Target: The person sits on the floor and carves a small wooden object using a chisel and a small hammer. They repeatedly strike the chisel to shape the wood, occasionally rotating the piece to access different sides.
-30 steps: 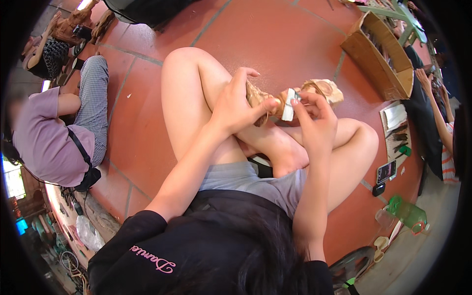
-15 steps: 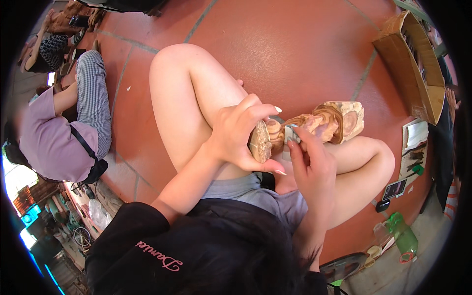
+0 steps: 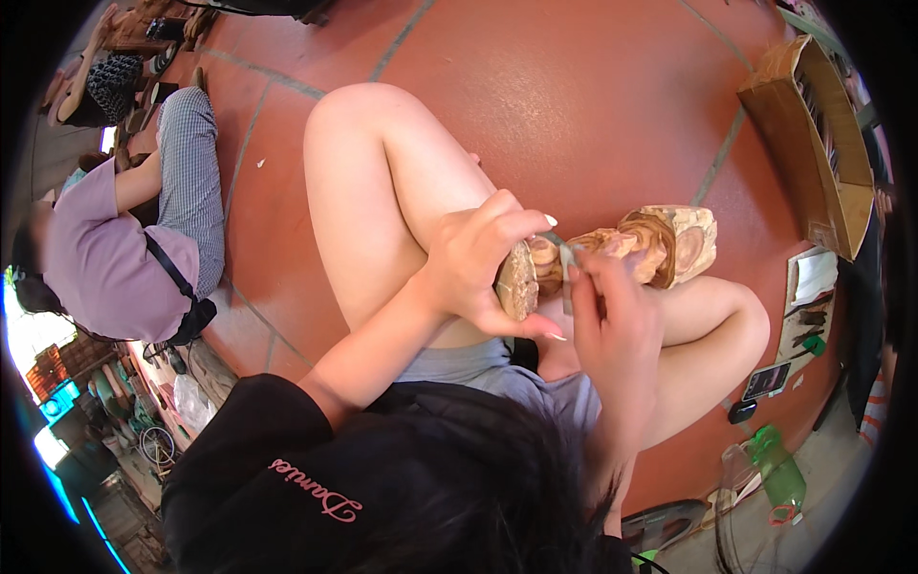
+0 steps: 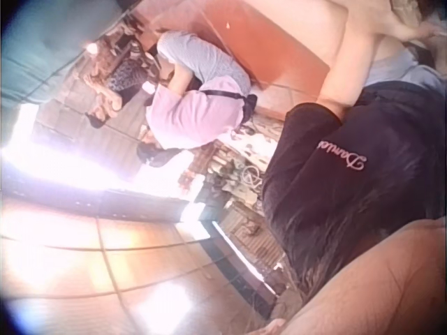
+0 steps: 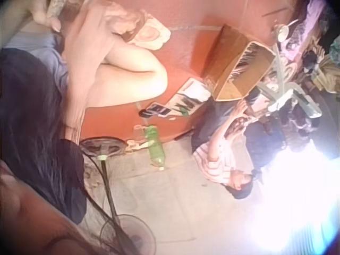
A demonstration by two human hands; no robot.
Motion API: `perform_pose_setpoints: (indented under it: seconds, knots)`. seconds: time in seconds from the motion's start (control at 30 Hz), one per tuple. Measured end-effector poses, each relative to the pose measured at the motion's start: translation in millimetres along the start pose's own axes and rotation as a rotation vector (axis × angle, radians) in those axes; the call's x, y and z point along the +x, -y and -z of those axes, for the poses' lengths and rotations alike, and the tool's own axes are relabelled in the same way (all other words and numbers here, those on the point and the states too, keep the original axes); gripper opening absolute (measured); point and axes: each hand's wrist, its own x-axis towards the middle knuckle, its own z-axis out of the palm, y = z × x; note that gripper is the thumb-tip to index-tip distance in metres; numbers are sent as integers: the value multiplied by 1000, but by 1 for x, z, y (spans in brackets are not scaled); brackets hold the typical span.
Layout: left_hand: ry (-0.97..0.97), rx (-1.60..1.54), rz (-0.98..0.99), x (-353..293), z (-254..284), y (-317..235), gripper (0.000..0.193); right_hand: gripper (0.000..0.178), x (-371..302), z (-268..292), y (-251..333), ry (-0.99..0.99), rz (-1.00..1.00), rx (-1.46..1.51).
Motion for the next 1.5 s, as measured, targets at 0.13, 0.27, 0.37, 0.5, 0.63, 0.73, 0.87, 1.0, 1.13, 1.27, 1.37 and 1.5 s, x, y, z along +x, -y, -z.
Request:
perform_pose_setpoints:
  seconds: [0.13,0.27,0.37,0.5,0.63,0.73,0.87,1.0,1.13,1.27,1.37,1.5]
  knots:
    - [-17,-11,25,-2,-1,0,84,11,9,-1,5,17,20,-79]
    - [-44,-38,23,-2,-3,-1,85,14,-16,-6,0,-29,-17,13]
    - [-36,-33,84,-1,-3,-4,87,15,-18,-8,-2,-81,12,-8]
    - [-80,-85,311,4,-4,-6,89,17,-4,-13,-6,-180,105,-17]
    - [-198,-209,573,16,-8,-3,82,19,-13,-16,-11,-161,83,-12]
    - [-222,-339,766,26,-5,3,74,19,-4,-19,-8,-319,63,92]
    - [-268,-532,893,31,-3,13,62,20,31,-30,0,-437,104,366]
    - [-333,-743,983,40,4,13,50,17,28,-38,-4,-293,182,62]
    - [-307,-736,996,39,5,12,46,17,19,-43,-11,-362,121,158]
    - [-314,-772,969,38,3,12,44,16,37,-39,-7,-387,21,381]
    - [-322,-779,963,40,4,12,44,14,28,-42,-16,-299,3,357]
    - [-304,-777,965,41,3,8,44,13,26,-48,-18,-399,58,348]
